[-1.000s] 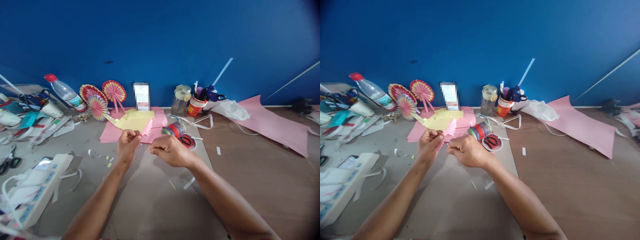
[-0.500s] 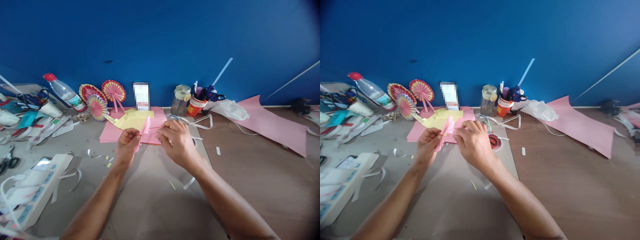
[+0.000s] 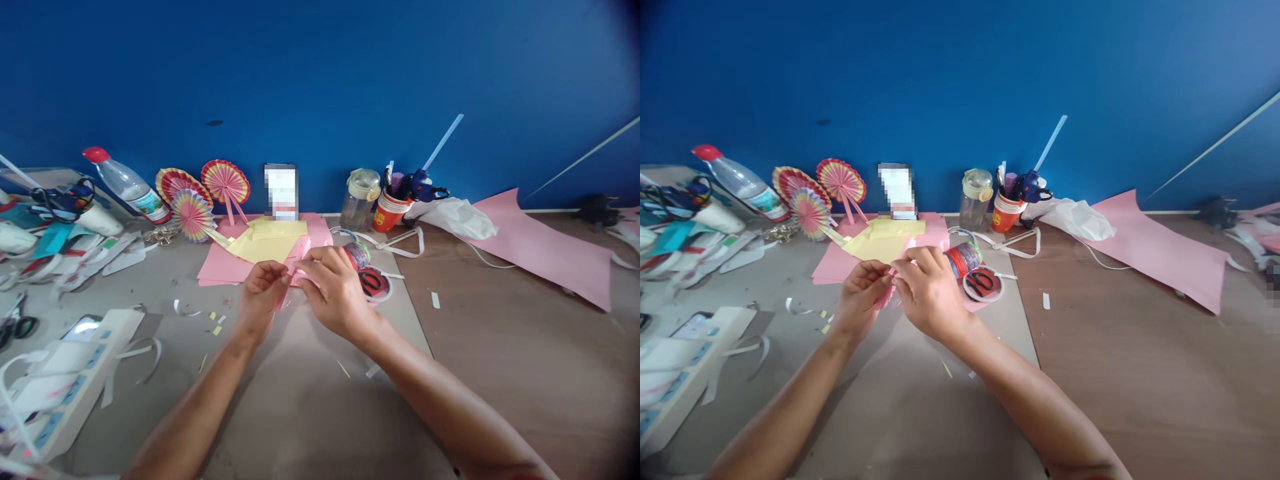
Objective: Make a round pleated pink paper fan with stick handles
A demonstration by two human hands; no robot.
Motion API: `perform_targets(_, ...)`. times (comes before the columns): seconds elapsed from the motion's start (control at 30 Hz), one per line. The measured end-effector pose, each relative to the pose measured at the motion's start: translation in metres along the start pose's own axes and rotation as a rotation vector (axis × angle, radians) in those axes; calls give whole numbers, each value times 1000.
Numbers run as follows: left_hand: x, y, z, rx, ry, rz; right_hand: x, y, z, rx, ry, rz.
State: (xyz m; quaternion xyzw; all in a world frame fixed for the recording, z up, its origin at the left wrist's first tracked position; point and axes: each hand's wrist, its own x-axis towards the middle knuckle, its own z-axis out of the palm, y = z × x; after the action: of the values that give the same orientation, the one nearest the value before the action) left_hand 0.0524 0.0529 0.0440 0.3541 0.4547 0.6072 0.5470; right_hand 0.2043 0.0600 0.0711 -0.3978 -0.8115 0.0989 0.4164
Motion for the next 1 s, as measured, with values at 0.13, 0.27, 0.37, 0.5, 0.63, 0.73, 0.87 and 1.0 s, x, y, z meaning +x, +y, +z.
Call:
perform_targets(0.13, -3, -2, 1, -20, -25, 11, -1, 0, 8, -35, -38, 33)
perform_targets(0.27, -3, -3, 1, -38, -10, 21, -1, 0, 9, -18, -44, 59)
perform_targets(0.37, -3, -4, 2, -39, 3, 15, -1, 0, 11, 25, -41, 86)
perform_targets(0.5, -4, -6, 2, -26, 24, 43, -4, 1, 17, 98, -7, 128)
perform_targets(0.63, -4, -9, 1, -16, 9, 86, -5, 2, 21, 193, 25, 171)
perform_targets(0.73, -2, -11, 0, 27, 9, 130, -5, 3, 23, 273, 49, 204)
perform_targets(0.87, -1, -12, -2, 107, 1, 168, -5, 5, 25, 354, 58, 245)
perform_targets(1.0, 0, -12, -5, 122, -34, 133, -5, 7, 27, 381, 51, 283)
